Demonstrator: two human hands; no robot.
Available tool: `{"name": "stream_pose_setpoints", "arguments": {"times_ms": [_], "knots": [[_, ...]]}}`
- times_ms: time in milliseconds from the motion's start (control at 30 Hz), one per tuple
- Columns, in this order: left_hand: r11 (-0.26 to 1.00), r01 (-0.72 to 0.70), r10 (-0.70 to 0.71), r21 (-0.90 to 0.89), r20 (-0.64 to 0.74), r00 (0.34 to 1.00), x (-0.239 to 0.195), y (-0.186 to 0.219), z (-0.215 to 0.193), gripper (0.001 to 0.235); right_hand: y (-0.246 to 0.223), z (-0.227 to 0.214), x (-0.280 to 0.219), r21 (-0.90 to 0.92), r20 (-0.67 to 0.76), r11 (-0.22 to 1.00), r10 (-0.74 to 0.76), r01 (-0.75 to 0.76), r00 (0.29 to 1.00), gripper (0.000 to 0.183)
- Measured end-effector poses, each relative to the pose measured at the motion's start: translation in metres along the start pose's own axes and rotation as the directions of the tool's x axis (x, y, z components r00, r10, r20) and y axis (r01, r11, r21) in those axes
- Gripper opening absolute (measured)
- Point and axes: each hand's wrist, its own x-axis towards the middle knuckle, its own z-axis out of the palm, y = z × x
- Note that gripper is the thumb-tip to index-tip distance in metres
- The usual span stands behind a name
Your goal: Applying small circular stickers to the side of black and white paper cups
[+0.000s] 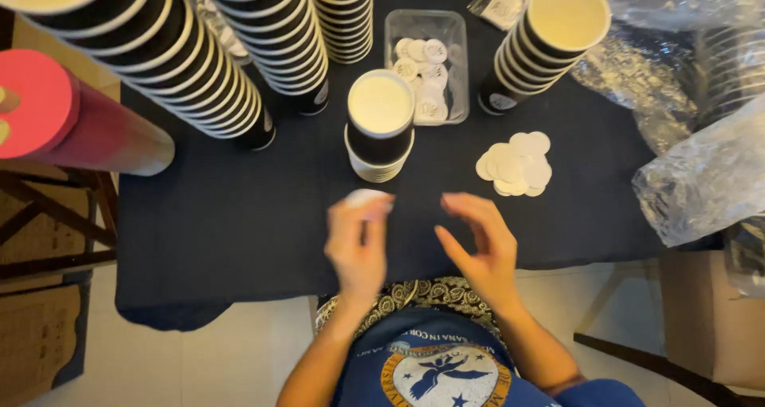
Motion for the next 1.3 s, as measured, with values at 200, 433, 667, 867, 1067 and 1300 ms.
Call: {"name": "stream_pose_setpoints", "arguments": {"times_ms": [200, 433, 667, 867, 1067, 1300], "knots": [[0.880, 0.427, -0.270, -0.207, 0.522, 0.809, -0.045, 0.021, 0.004, 0.037, 0.000, -0.009, -0.028, -0.176, 0.067, 0.952, -0.243, 0.251, 0.968, 0.045], [0.894, 0.373, -0.175, -0.247, 0.575, 0.799, -0.033, 0.031, -0.003, 0.011, 0.007, -0.017, -0.034, -0.262, 0.149, 0.902, -0.312, 0.342, 0.938, 0.048], [0.900, 0.395, -0.171, -0.182, 0.688, 0.706, -0.036, 0.027, -0.008, 0.025, 0.022, -0.016, -0.033, -0.291, 0.174, 0.874, -0.351, 0.388, 0.920, 0.041], [0.707, 0.688, -0.316, -0.164, 0.797, 0.514, -0.016, 0.037, -0.019, 0.032, 0.018, -0.026, -0.031, -0.191, 0.231, 0.889, -0.371, 0.416, 0.899, 0.048], [0.510, 0.840, -0.431, -0.183, 0.791, 0.434, -0.028, 0.024, -0.012, 0.032, 0.004, -0.029, -0.026, -0.173, 0.241, 0.877, -0.403, 0.447, 0.883, 0.041], [0.441, 0.860, -0.448, -0.256, 0.768, 0.458, -0.032, 0.019, -0.006, 0.030, 0.017, -0.028, -0.033, -0.158, 0.233, 0.890, -0.386, 0.427, 0.893, 0.034]]}}
